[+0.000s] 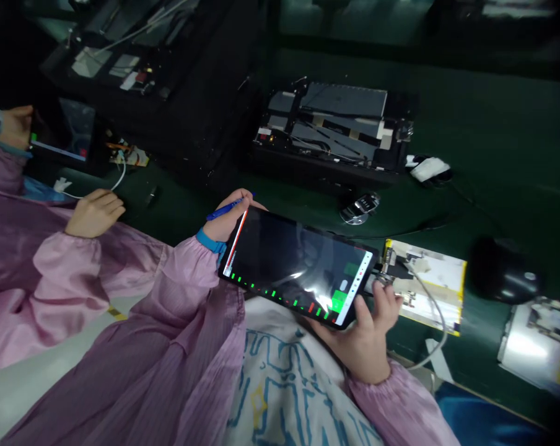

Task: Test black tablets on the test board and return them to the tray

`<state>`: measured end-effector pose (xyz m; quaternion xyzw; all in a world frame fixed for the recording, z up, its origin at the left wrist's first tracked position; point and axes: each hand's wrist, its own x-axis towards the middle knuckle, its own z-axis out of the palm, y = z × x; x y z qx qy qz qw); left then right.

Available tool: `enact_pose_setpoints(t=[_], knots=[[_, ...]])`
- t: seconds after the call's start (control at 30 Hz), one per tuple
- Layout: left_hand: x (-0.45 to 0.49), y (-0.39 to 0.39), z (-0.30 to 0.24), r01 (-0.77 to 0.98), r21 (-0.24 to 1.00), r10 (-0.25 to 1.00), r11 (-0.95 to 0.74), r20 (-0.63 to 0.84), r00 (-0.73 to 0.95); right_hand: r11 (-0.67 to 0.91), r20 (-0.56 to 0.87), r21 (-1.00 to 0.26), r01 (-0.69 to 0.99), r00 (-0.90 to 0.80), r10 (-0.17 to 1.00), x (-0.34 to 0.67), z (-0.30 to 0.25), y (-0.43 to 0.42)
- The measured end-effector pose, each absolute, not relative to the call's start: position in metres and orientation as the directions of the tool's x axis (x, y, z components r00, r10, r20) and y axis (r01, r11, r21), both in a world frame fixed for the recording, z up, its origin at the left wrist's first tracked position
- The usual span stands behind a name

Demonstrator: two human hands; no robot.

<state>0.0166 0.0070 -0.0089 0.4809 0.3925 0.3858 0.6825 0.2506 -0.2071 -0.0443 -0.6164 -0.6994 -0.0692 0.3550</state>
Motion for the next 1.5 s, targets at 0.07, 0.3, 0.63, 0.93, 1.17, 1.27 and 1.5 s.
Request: enact_pose_setpoints(t=[0.07, 0.3, 0.63, 0.93, 1.17, 1.27, 1.5], knots=[[0.0161, 0.0095, -0.0071, -0.207, 0.927, 0.886, 0.312, -0.205, 0.416, 0.211, 0.604, -0.332, 0.919, 0.035, 0.796, 0.2501, -0.0468, -0.2061], [0.0127, 0.0146, 0.0007, -0.299, 0.849, 0.823, 0.436, -0.242, 0.513, 0.143, 0.602, -0.352, 0.925, 0.107, 0.791, 0.2473, -0.0463, -0.2016], [0.0151, 0.0125, -0.0008, -0.307, 0.853, 0.841, 0.422, -0.242, 0.483, 0.073, 0.537, -0.410, 0.909, 0.176, 0.825, 0.2449, -0.0420, -0.2003], [0.0169, 0.0101, -0.0026, -0.239, 0.899, 0.881, 0.366, -0.252, 0.401, 0.052, 0.522, -0.456, 0.889, 0.220, 0.824, 0.2431, -0.0433, -0.2017], [0.0189, 0.0104, -0.0018, -0.257, 0.900, 0.891, 0.353, -0.239, 0.386, 0.047, 0.519, -0.449, 0.892, 0.217, 0.827, 0.2441, -0.0465, -0.2017], [0.0190, 0.0108, -0.0009, -0.261, 0.897, 0.892, 0.357, -0.244, 0.381, 0.044, 0.524, -0.444, 0.895, 0.220, 0.823, 0.2428, -0.0441, -0.2006], [0.0181, 0.0106, -0.0008, -0.246, 0.904, 0.893, 0.348, -0.240, 0.381, 0.031, 0.518, -0.440, 0.897, 0.225, 0.825, 0.2414, -0.0393, -0.1988]])
